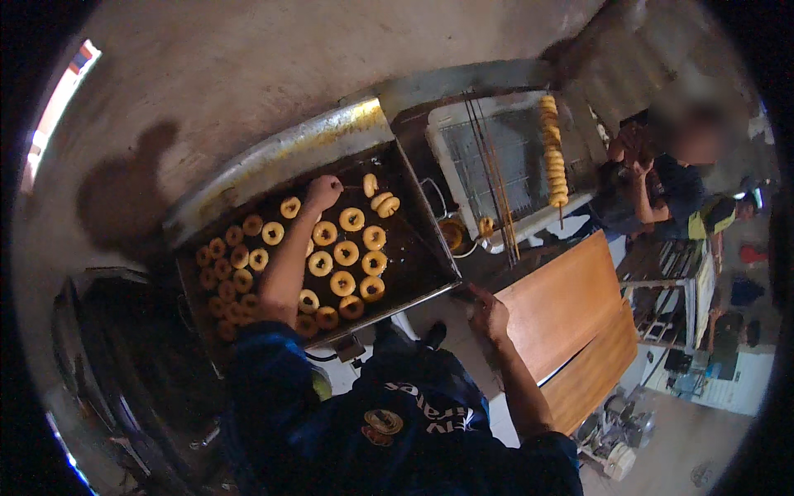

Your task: The person arranges doughnuts on a tray, then uses a long metal skewer to thread them into a spiral shape. They transfer the skewered doughnuts to a cooling rack and continue loading raw doughnuts from a wooden board onto the tray.

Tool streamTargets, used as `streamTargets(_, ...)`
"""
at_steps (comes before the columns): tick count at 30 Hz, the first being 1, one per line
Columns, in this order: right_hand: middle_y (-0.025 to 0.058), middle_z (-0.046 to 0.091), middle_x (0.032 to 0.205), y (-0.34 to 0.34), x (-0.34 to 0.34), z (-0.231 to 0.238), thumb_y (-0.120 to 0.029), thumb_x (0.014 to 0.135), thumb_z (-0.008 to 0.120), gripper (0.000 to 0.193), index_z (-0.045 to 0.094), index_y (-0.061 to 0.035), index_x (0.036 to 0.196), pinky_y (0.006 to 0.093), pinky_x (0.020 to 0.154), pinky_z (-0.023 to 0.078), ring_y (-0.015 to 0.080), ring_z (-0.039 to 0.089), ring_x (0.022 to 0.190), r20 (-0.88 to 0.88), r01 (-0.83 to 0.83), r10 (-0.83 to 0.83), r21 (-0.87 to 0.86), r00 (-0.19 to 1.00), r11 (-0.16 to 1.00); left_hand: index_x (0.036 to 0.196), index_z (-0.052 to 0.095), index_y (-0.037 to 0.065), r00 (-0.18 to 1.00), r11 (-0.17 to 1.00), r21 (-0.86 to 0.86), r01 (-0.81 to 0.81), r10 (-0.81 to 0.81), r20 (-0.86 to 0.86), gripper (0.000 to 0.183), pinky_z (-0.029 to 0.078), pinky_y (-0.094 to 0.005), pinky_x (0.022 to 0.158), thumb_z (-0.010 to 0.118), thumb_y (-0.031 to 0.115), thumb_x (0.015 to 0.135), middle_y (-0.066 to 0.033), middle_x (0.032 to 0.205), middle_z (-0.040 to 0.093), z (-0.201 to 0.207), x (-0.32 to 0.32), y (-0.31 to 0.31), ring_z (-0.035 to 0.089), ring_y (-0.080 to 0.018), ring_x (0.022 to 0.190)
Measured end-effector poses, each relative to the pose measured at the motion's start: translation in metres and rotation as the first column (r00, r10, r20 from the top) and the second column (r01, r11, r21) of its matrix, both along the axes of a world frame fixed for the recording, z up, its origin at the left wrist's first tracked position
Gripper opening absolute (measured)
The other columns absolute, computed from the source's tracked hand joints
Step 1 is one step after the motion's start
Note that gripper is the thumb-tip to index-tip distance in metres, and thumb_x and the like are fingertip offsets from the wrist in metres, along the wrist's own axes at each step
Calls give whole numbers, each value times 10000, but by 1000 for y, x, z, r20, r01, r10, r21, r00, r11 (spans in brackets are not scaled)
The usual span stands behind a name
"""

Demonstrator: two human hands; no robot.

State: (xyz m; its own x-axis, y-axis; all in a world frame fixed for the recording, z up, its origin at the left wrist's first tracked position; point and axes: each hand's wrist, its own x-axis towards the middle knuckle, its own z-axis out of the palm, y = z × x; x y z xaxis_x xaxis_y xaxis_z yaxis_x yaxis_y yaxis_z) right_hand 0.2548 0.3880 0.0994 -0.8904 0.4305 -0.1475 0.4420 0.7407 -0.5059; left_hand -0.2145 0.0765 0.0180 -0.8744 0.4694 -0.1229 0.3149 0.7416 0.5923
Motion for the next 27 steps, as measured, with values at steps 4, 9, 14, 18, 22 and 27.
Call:
streamTargets(4, 142, 765, 1124, 24, 29, 27, -64, 929, 624, 415, 735, -224, 1295, 351, 787, 576, 243, 752, 944, -115, 15, -46, -261, 992, 965, 991, 740, 59, 1000, 998, 71, 0, 1, -11, 179, 558, -472, 819, 657, 207, 936, -195, 942, 742, 47, 65, -11, 715, -375, 935)
streamTargets(9, 141, 776, 1067, 76, 71, 42, -49, 946, 605, 378, 759, -201, 1256, 349, 688, 569, 225, 752, 812, 70, -92, 96, -60, 993, 994, 980, 720, 80, 993, 993, 81, -91, 84, 85, 140, 552, -457, 776, 664, 199, 934, -167, 929, 731, 65, 185, -11, 718, -354, 897)
streamTargets(14, 86, 682, 760, 95, 60, 88, -106, 911, 608, 380, 766, -259, 1222, 428, 567, 532, 298, 676, 643, 54, -313, 309, 222, 949, 923, 966, 724, 55, 976, 977, 2, -213, 213, -54, 139, 552, -496, 771, 643, 161, 927, -207, 872, 723, 51, 228, 3, 716, -396, 858)
streamTargets(18, 102, 702, 805, 101, 60, 60, -131, 919, 618, 378, 745, -258, 1252, 446, 610, 549, 310, 704, 714, -8, -375, 388, 246, 921, 894, 994, 738, 30, 973, 953, -214, -217, 193, -128, 178, 557, -498, 774, 644, 168, 934, -198, 853, 735, 14, 188, -30, 727, -382, 839)
streamTargets(22, 154, 755, 973, 93, 60, 4, -109, 933, 587, 434, 708, -257, 1322, 454, 695, 573, 362, 722, 822, -118, -321, 316, -19, 941, 947, 1000, 747, 29, 980, 983, 15, -181, 181, -78, 187, 559, -483, 788, 655, 171, 923, -198, 899, 742, 25, 183, -32, 725, -375, 861)
streamTargets(27, 149, 758, 977, 40, 31, 34, -123, 919, 591, 466, 696, -278, 1346, 466, 716, 578, 364, 730, 841, 19, -262, 263, -53, 965, 964, 978, 732, 25, 988, 990, 60, -128, 133, -82, 173, 564, -493, 813, 646, 162, 915, -218, 933, 732, 32, 184, -18, 716, -397, 930)
